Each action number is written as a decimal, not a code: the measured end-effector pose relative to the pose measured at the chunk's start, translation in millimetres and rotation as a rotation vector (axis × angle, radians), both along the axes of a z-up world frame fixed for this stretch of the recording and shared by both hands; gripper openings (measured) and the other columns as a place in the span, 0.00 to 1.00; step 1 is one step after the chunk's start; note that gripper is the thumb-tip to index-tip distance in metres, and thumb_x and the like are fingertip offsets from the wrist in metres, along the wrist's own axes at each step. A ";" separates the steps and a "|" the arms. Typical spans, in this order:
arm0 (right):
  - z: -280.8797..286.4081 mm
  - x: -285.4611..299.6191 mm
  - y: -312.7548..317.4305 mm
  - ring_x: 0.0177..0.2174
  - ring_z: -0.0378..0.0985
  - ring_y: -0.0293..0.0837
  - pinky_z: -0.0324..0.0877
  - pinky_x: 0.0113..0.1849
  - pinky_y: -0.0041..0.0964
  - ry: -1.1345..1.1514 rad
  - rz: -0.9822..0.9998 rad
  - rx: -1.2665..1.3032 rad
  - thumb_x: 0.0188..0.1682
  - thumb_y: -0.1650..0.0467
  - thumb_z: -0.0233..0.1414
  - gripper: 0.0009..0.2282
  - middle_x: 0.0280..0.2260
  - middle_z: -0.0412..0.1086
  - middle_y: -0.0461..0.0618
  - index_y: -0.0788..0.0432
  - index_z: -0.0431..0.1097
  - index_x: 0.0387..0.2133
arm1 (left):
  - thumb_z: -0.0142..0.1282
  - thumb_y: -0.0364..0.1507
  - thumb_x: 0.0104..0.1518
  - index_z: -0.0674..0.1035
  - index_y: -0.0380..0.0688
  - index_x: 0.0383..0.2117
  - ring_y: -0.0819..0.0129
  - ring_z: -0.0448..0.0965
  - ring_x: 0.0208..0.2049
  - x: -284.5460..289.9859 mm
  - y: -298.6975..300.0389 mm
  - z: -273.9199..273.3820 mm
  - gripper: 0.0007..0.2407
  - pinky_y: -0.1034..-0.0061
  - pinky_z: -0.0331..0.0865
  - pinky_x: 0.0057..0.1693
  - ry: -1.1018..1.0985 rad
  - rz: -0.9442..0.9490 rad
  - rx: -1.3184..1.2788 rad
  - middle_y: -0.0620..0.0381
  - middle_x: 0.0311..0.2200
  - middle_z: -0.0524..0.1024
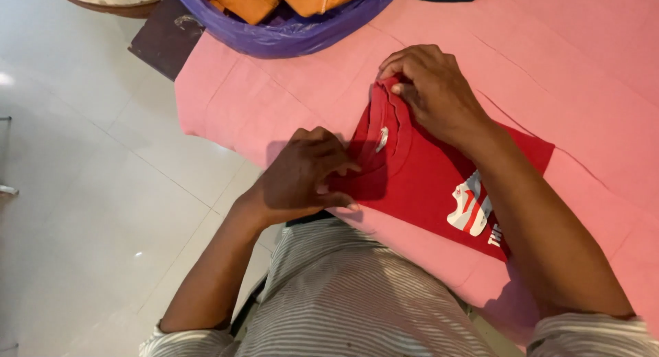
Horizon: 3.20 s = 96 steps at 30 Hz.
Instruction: The person folds a red t-shirt on a pink surface. They smooth the fabric, fold the sleeves inward, fold the shirt in half lengthwise, and then fold it into a compact rectangle.
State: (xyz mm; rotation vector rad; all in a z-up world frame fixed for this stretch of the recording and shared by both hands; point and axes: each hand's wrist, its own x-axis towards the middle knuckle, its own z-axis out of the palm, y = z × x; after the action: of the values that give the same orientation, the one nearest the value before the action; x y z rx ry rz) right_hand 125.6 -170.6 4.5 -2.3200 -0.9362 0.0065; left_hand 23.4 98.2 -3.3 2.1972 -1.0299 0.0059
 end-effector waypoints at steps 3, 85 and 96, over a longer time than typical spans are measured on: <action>-6.3 1.9 0.1 0.46 0.74 0.54 0.64 0.50 0.51 -0.090 0.028 0.126 0.61 0.77 0.51 0.01 0.44 0.75 0.52 0.61 0.68 0.40 | 0.69 0.45 0.49 0.78 0.51 0.53 0.56 0.71 0.50 -8.0 0.2 -4.0 0.26 0.60 0.60 0.53 0.159 0.007 0.137 0.59 0.41 0.80; -2.4 -178.0 -148.0 0.72 0.36 0.56 0.36 0.69 0.57 -0.182 -0.032 -0.522 0.50 0.43 0.36 0.41 0.74 0.37 0.49 0.50 0.41 0.73 | 0.42 0.71 0.54 0.52 0.52 0.75 0.49 0.37 0.76 -11.2 -123.7 6.0 0.48 0.36 0.33 0.73 -0.274 0.080 0.525 0.49 0.75 0.42; 35.7 -113.0 -105.9 0.65 0.61 0.59 0.54 0.63 0.58 -0.227 -0.177 -0.349 0.57 0.57 0.47 0.31 0.66 0.62 0.61 0.66 0.55 0.68 | 0.54 0.33 0.68 0.80 0.42 0.54 0.53 0.68 0.66 -27.1 -55.1 -0.3 0.13 0.51 0.64 0.67 -0.513 -0.113 0.183 0.50 0.63 0.71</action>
State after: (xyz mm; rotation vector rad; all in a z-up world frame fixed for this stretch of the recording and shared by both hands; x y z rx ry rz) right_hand 12.6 -276.5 40.1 -2.7668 -0.8912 -0.1837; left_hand -3.8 43.2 -3.6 2.3564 -1.4810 0.4616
